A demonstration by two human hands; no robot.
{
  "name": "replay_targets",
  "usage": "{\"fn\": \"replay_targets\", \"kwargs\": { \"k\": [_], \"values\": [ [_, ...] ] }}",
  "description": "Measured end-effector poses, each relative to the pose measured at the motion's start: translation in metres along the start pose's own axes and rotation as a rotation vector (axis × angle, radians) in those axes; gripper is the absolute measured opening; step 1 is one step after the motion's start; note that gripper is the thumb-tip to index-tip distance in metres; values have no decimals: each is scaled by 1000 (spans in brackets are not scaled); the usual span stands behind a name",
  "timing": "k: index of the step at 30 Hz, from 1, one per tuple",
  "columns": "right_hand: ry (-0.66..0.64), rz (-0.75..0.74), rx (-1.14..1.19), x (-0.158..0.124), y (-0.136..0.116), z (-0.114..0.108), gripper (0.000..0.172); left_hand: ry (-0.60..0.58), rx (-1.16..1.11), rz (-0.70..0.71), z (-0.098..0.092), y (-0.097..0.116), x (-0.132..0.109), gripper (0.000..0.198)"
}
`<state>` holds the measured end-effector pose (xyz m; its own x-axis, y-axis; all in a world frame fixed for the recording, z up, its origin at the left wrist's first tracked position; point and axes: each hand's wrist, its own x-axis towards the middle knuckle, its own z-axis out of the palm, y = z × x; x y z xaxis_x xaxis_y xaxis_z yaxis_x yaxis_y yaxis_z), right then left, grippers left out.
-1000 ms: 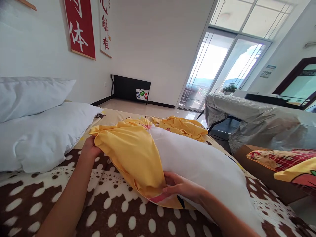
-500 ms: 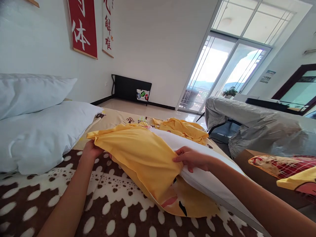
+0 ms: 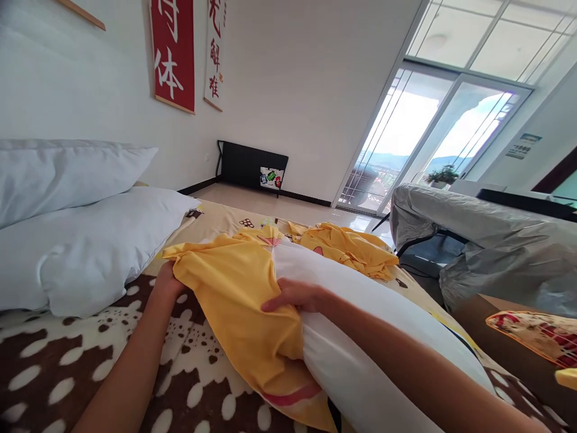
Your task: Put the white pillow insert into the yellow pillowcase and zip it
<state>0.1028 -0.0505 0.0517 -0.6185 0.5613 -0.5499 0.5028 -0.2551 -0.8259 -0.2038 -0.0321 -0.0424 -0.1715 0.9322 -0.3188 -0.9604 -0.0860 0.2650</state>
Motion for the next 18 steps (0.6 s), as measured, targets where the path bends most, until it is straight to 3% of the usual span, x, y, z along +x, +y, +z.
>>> {"fn": "replay_targets", "kwargs": {
  "k": [3, 7, 14, 18],
  "values": [
    [-40, -142, 85, 2, 8, -2, 45, 8, 11, -17, -6, -2, 3, 40],
    [163, -333, 257, 2, 12, -13, 33, -68, 22, -33, -10, -6, 5, 42],
    [372, -293, 458, 12, 31, -22, 26, -143, 52, -8, -16, -3, 5, 41],
    [409, -302, 488, 10, 35, -24, 28, -215, 273, 47, -25, -7, 5, 32]
  ]
}}
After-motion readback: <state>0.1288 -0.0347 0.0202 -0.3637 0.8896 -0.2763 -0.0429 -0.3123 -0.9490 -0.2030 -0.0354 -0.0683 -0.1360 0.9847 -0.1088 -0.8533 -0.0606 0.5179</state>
